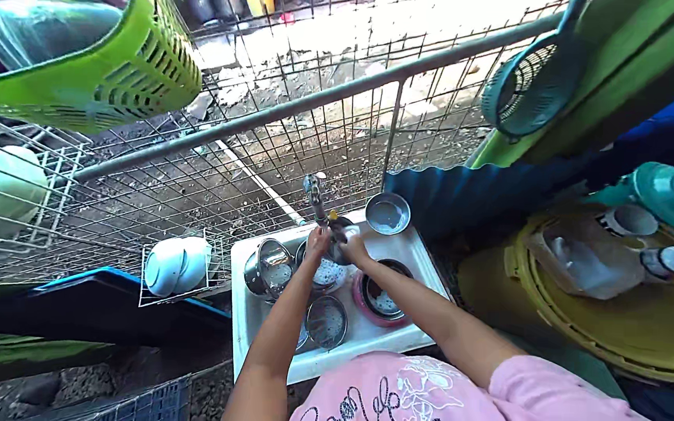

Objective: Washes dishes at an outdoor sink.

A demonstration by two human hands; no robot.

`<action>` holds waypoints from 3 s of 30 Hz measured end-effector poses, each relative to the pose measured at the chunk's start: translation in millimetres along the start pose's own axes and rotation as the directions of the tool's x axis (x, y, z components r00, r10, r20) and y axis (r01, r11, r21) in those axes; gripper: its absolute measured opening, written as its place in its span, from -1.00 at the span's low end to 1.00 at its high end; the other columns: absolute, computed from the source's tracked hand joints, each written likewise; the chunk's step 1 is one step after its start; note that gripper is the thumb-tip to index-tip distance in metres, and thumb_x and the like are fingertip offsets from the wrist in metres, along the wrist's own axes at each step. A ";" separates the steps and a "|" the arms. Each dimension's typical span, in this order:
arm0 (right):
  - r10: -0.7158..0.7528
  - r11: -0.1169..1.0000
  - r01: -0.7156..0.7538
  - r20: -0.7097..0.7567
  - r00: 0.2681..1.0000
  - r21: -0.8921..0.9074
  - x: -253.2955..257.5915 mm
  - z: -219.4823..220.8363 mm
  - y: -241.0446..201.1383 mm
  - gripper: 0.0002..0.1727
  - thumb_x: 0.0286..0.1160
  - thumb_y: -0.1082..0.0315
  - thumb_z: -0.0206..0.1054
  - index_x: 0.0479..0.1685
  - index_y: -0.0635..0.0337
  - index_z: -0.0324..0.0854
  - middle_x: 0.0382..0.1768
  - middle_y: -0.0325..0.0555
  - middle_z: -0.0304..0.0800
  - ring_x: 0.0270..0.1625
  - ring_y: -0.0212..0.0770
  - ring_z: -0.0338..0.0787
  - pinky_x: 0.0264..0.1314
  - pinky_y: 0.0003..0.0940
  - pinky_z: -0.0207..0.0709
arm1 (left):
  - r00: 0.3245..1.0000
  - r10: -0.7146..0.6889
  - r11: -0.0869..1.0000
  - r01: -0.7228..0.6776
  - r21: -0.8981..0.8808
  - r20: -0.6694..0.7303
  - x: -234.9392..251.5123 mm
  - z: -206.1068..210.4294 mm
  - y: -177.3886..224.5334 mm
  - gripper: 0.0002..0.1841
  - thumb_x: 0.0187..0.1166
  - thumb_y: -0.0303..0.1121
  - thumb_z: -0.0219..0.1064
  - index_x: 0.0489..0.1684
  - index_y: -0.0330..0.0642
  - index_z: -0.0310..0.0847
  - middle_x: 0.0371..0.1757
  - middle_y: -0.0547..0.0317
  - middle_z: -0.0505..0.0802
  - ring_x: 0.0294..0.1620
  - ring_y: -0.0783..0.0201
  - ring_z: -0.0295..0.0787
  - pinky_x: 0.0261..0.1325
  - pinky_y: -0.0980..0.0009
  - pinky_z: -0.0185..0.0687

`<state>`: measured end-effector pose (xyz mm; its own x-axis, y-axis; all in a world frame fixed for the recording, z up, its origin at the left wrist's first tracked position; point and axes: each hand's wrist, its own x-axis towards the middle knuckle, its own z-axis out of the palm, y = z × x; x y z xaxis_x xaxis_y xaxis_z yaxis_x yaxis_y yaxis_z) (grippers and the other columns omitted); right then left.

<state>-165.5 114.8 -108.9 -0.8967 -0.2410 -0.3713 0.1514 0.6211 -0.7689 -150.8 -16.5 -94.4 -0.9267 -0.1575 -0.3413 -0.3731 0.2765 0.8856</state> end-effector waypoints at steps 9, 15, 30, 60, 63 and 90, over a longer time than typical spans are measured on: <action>-0.368 0.930 0.364 0.139 0.920 0.049 -21.7 4.7 -11.9 -0.55 0.77 0.34 0.10 0.44 0.51 0.56 0.31 0.38 0.75 0.46 0.17 0.72 0.65 0.05 0.42 | 0.993 -0.105 0.993 0.107 -0.055 0.052 12.4 -15.2 23.0 -0.43 0.78 -0.44 0.08 0.77 -0.38 0.12 0.53 -0.44 0.56 0.53 -0.14 0.53 0.57 -0.01 0.39; -0.198 0.911 0.231 -0.129 0.972 0.342 22.1 -52.8 -3.8 -0.73 0.67 0.41 0.28 -0.08 0.51 0.77 -0.14 0.18 0.87 -0.05 -0.18 0.80 0.22 -0.19 0.62 | 0.995 -0.089 0.993 0.092 -0.071 0.039 20.8 0.3 15.3 -0.56 0.82 -0.21 0.15 0.29 -0.52 0.56 0.15 -0.34 0.75 0.18 -0.03 0.66 0.36 0.04 0.47; 0.042 0.957 0.022 0.214 0.976 -0.291 24.5 1.6 -61.9 -0.38 0.86 0.04 -0.01 0.52 0.45 0.47 0.56 0.40 0.50 0.67 0.27 0.46 0.70 0.18 0.28 | 0.787 -0.547 0.505 0.038 -0.862 -0.286 -40.2 -1.1 -9.8 -0.52 0.95 -0.16 -0.21 0.54 -0.38 0.29 0.29 -0.20 0.61 0.17 0.09 0.60 0.25 0.14 0.56; -0.587 0.741 0.632 0.237 0.774 -0.227 48.7 27.4 -21.5 -0.77 0.43 0.40 0.42 -0.05 0.36 0.84 0.02 0.28 0.87 0.24 0.29 0.79 0.43 0.31 0.49 | 0.988 -0.154 0.871 0.132 -0.474 -0.008 -10.4 -9.7 -30.1 -0.51 0.90 -0.09 -0.16 0.40 -0.30 0.47 0.06 0.01 0.78 -0.01 0.24 0.74 0.07 0.14 0.72; -0.443 0.807 0.477 0.176 0.879 -0.348 51.7 18.9 -19.3 -0.74 0.61 0.31 0.36 0.06 0.30 0.80 0.09 0.20 0.87 0.27 0.19 0.81 0.41 0.25 0.55 | 0.992 -0.066 0.950 0.029 -0.311 -0.108 -16.9 -17.3 -23.8 -0.48 0.90 -0.13 -0.13 0.66 -0.31 0.25 0.38 -0.07 0.67 0.27 0.28 0.65 0.33 0.17 0.62; -0.330 0.933 0.326 0.006 0.944 0.153 -28.9 25.6 -20.6 -0.48 0.57 0.61 0.15 0.54 0.61 0.42 0.49 0.44 0.58 0.63 0.18 0.55 0.78 -0.07 0.24 | 0.996 -0.017 0.997 0.011 -0.075 -0.088 1.1 -1.8 28.1 -0.50 0.76 -0.41 0.18 0.59 -0.55 0.31 0.50 -0.43 0.60 0.56 -0.08 0.52 0.65 0.09 0.30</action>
<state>-132.1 90.0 -95.7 -0.8940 -0.4368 -0.0994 -0.0872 0.3874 -0.9178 -162.3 -10.6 -69.2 -0.9125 -0.2454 -0.3274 -0.3785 0.2026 0.9031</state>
